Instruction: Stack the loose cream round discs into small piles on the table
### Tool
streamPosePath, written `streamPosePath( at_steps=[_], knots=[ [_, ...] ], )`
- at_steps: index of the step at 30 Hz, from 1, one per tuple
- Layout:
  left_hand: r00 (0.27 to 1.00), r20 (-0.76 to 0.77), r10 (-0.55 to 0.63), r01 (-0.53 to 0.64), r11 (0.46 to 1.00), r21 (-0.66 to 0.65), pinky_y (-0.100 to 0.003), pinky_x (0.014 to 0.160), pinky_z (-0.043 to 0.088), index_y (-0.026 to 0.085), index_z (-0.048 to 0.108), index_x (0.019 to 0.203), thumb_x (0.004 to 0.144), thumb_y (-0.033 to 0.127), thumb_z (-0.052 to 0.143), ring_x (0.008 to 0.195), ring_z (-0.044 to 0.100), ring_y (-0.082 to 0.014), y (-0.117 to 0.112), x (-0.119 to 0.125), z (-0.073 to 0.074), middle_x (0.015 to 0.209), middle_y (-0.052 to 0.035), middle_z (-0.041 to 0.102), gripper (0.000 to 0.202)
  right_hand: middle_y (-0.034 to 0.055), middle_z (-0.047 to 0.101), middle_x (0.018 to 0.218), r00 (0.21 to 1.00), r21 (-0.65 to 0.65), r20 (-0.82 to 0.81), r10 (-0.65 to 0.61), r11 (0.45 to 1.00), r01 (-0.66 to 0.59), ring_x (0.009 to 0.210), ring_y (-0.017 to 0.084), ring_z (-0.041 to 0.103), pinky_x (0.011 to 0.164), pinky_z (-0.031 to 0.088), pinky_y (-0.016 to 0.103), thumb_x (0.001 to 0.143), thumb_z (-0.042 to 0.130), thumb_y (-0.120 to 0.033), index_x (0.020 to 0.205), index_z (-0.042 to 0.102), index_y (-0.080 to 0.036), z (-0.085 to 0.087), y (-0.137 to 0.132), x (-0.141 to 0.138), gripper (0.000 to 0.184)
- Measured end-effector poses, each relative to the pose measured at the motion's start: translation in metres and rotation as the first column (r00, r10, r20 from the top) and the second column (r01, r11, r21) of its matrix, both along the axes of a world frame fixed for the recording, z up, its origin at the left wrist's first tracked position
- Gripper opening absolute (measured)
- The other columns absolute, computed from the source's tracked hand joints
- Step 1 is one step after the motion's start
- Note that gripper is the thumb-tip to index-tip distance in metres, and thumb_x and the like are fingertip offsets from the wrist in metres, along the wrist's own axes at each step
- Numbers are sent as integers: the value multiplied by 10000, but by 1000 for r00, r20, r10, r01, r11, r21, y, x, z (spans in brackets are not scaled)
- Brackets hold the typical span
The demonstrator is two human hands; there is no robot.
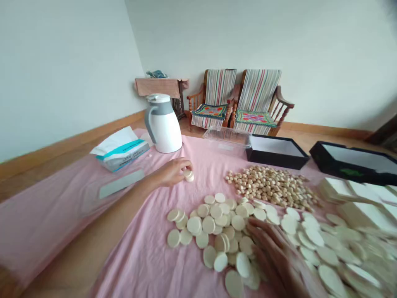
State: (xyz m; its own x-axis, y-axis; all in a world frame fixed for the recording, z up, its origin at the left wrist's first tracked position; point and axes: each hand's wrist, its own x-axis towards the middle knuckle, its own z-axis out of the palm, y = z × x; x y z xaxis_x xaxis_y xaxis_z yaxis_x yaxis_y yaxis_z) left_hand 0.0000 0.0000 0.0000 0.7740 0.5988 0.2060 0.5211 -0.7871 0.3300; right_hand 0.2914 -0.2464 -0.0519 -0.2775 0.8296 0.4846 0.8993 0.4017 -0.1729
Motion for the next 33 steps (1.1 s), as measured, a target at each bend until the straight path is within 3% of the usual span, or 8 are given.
streamPosePath(
  at_steps=[13, 19, 22, 26, 33],
  knots=[
    [1000, -13, 5, -6, 999, -37, -265, 815, 430, 173, 613, 959, 630, -5, 473, 912, 583, -172, -5, 4, 0, 1000, -44, 638, 399, 84, 623, 1173, 1000, 37, -1, 28, 999, -28, 1027, 191, 625, 835, 554, 302, 891, 478, -258, 1174, 591, -203, 9, 3, -1, 310],
    [999, -1, -35, 35, 999, -18, -315, 929, 401, 186, 605, 1068, 687, 58, 562, 1041, 552, -204, -22, 10, 21, 1100, -60, 616, 404, 86, 622, 1175, 1000, 28, 6, 17, 999, -17, 1027, 194, 623, 839, 552, 306, 891, 475, -264, 1169, 593, -201, 9, 1, -1, 309],
    [990, -24, -142, 137, 982, -128, -247, 795, 440, 171, 638, 977, 718, 35, 524, 838, 593, -145, -42, 26, 29, 959, -36, 646, 313, 88, 629, 1156, 1000, 37, -5, 24, 999, -24, 1012, 187, 628, 827, 553, 294, 895, 464, -257, 1150, 601, -196, 10, 0, -3, 296],
    [962, -35, -272, 260, 944, -202, -235, 782, 435, 164, 649, 946, 723, 25, 538, 863, 594, -152, -62, 46, 19, 959, -43, 652, 286, 89, 626, 1164, 1000, 32, -8, 30, 999, -29, 1026, 190, 622, 843, 546, 294, 888, 475, -253, 1155, 602, -191, 12, 1, -4, 302],
    [945, -35, -326, 311, 926, -214, -276, 859, 433, 169, 625, 1079, 707, 6, 548, 962, 588, -190, -63, 51, 2, 1040, -72, 651, 413, 95, 634, 1154, 999, 42, -18, 30, 999, -29, 1015, 195, 627, 839, 545, 299, 893, 475, -266, 1148, 608, -188, 13, 3, -5, 298]
  ],
)
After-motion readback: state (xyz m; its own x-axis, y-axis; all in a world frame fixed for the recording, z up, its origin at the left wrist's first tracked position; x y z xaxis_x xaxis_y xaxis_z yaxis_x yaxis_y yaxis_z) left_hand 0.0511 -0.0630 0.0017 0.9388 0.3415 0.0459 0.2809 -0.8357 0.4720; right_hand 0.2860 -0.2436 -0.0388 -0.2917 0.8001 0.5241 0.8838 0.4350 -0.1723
